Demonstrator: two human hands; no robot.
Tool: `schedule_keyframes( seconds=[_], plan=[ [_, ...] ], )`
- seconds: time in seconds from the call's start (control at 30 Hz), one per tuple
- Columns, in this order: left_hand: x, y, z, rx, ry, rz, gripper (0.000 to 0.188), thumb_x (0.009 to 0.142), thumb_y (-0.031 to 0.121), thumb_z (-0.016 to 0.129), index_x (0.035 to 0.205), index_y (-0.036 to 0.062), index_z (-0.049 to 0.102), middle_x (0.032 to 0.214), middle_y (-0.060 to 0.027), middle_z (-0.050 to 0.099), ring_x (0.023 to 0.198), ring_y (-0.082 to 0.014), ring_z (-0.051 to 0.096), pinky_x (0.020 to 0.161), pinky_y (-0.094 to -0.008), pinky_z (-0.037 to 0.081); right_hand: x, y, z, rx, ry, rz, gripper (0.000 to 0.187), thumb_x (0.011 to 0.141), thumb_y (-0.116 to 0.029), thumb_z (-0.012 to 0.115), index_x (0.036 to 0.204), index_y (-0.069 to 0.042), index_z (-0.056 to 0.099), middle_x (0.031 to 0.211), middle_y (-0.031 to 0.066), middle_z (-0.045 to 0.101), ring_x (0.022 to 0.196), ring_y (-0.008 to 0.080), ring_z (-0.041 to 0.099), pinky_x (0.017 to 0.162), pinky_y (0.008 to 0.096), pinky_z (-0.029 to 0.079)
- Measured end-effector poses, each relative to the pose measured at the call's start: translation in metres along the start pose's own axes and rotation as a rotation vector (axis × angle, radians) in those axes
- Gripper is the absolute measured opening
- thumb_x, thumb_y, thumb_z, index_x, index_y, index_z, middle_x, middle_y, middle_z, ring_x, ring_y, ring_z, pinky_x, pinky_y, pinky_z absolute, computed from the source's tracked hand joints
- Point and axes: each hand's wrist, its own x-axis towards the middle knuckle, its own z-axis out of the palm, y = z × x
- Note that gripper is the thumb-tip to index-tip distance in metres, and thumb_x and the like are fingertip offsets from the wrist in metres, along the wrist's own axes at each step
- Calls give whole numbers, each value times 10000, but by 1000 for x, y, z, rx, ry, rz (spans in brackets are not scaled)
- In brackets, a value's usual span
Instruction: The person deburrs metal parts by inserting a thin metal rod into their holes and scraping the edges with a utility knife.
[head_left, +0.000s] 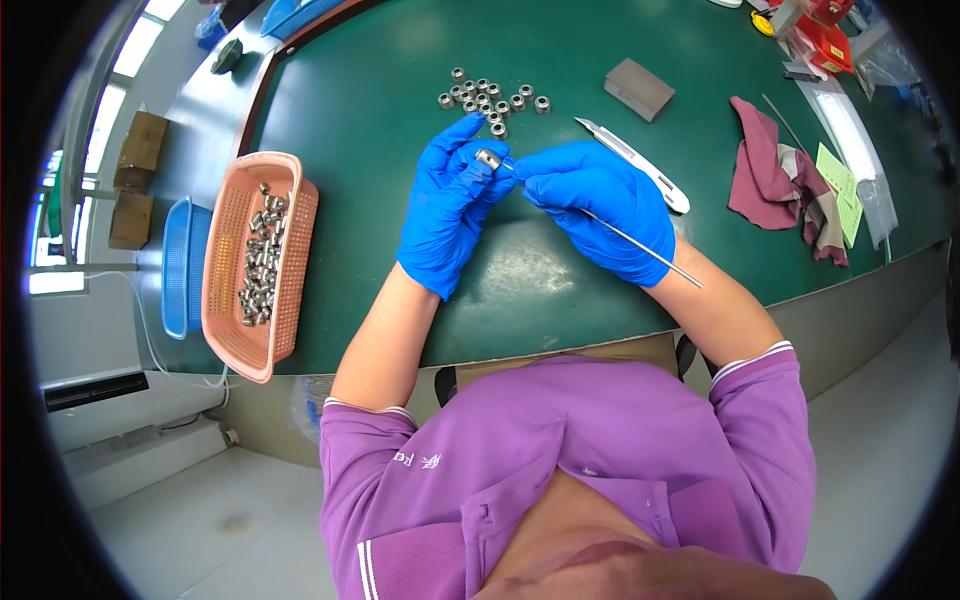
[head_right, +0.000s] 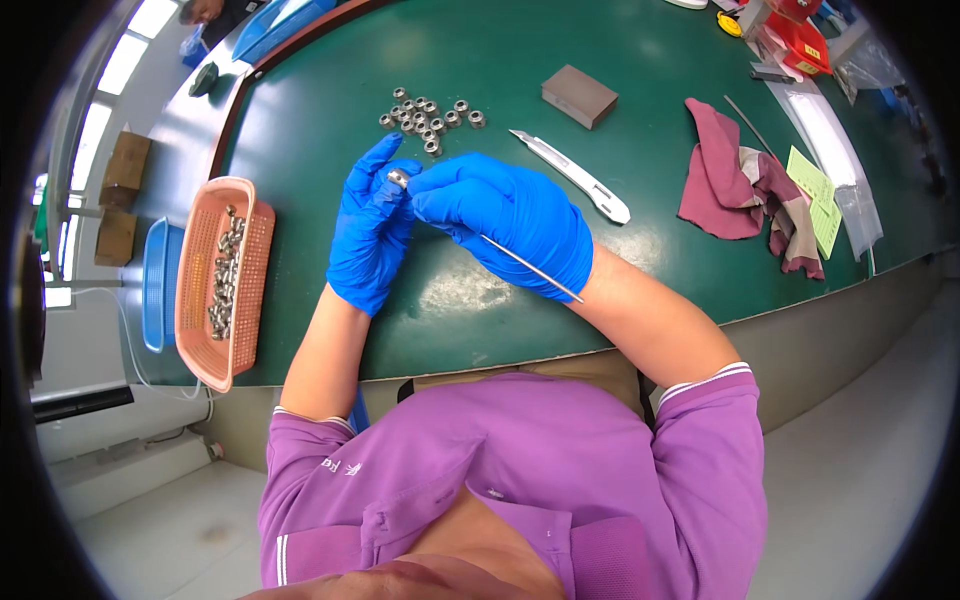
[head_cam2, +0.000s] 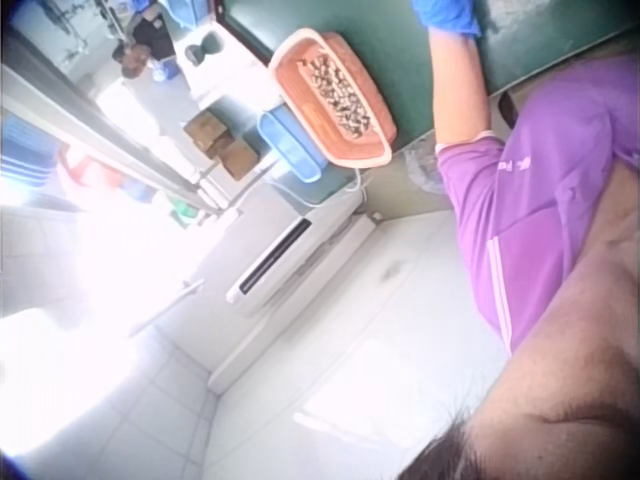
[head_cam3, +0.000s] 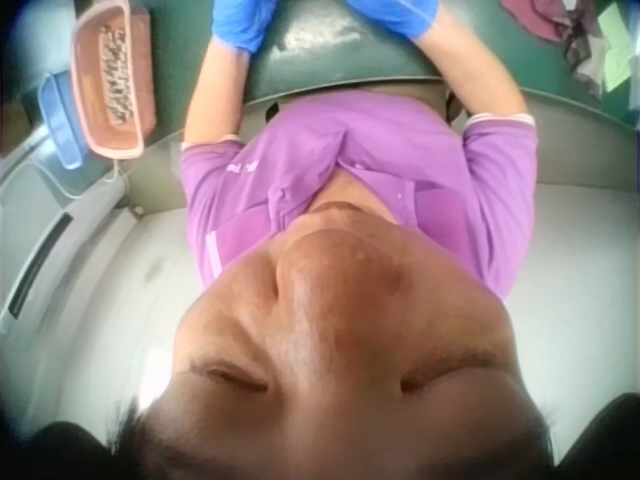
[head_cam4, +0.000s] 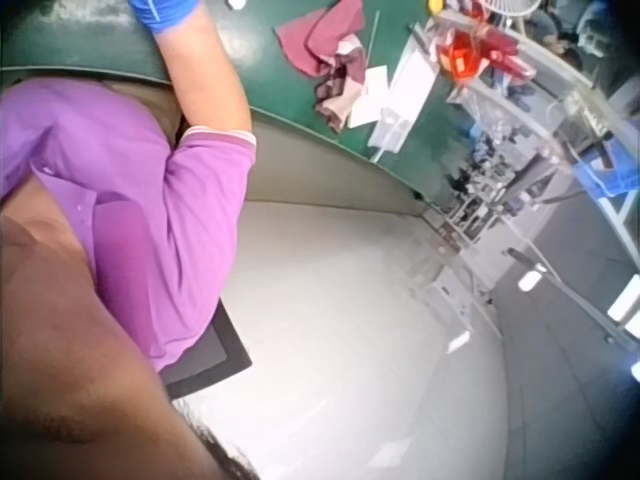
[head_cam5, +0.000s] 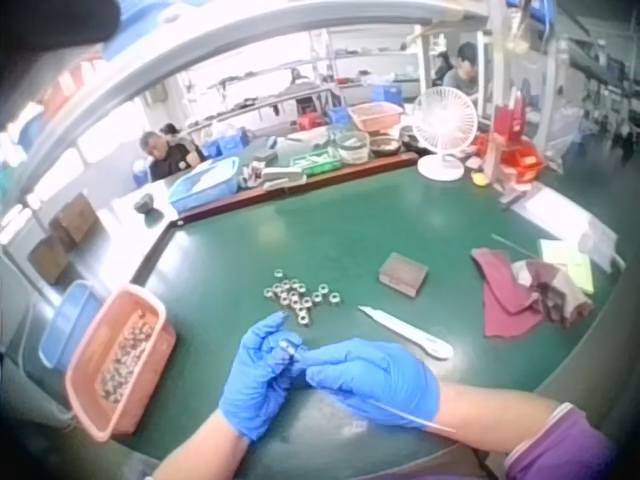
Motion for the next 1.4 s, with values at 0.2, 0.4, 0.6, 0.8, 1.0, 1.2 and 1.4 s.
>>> schedule_keyframes(
  seconds=[0.2, 0.4, 0.6, 0.8, 1.0, 1.2, 1.4],
  plan=[
    [-3, 0, 1, -66, -17, -55, 517, 837, 109, 652, 1299, 74, 420, 1041, -47, 593, 936, -143, 605, 813, -273, 523, 1, -2, 0, -50, -13, -17, 251, 746, -10, 650, 971, -102, 590, 1024, 68, 619, 876, 262, 622, 715, 319, 525],
    [-4, 0, 2, -82, -31, -85, 527, 836, 121, 655, 1303, 79, 415, 1043, -46, 589, 953, -131, 592, 815, -258, 516, 1, -4, 1, -40, -49, 0, 270, 726, 97, 640, 951, -48, 602, 989, 136, 632, 857, 266, 631, 735, 311, 524],
    [-6, -2, 2, -122, -60, -95, 524, 839, 113, 649, 1304, 76, 410, 1045, -45, 581, 954, -127, 585, 811, -253, 514, 1, -5, 2, -114, -41, -43, 275, 714, 90, 640, 949, -46, 603, 972, 133, 636, 849, 266, 633, 725, 315, 528],
    [-3, 0, 5, -43, -38, -72, 538, 836, 100, 650, 1308, 62, 394, 1024, -56, 594, 936, -138, 590, 801, -268, 516, 6, -6, 0, -160, -85, 10, 248, 720, 65, 641, 938, -45, 598, 968, 123, 637, 832, 269, 631, 693, 318, 525],
    [-4, -1, 6, 41, -39, -47, 564, 831, 110, 662, 1315, 62, 379, 1007, -68, 605, 934, -163, 599, 801, -284, 518, 2, -2, -1, -109, -68, 8, 267, 761, -32, 628, 1011, -111, 577, 1021, 68, 618, 876, 267, 619, 703, 341, 519],
    [-3, -2, 1, -90, -1, -59, 563, 829, 133, 669, 1312, 67, 389, 1043, -68, 588, 951, -156, 597, 830, -278, 518, -1, -6, -1, -79, -15, 5, 244, 762, -39, 646, 989, -105, 583, 999, 63, 621, 876, 256, 621, 709, 324, 520],
    [-5, -1, 3, -111, -18, -97, 564, 827, 145, 672, 1309, 57, 391, 1054, -67, 580, 962, -145, 592, 818, -258, 521, 0, -1, 2, -50, -32, 5, 257, 759, -33, 642, 999, -106, 585, 1035, 68, 622, 888, 257, 622, 722, 328, 521]
  ],
)
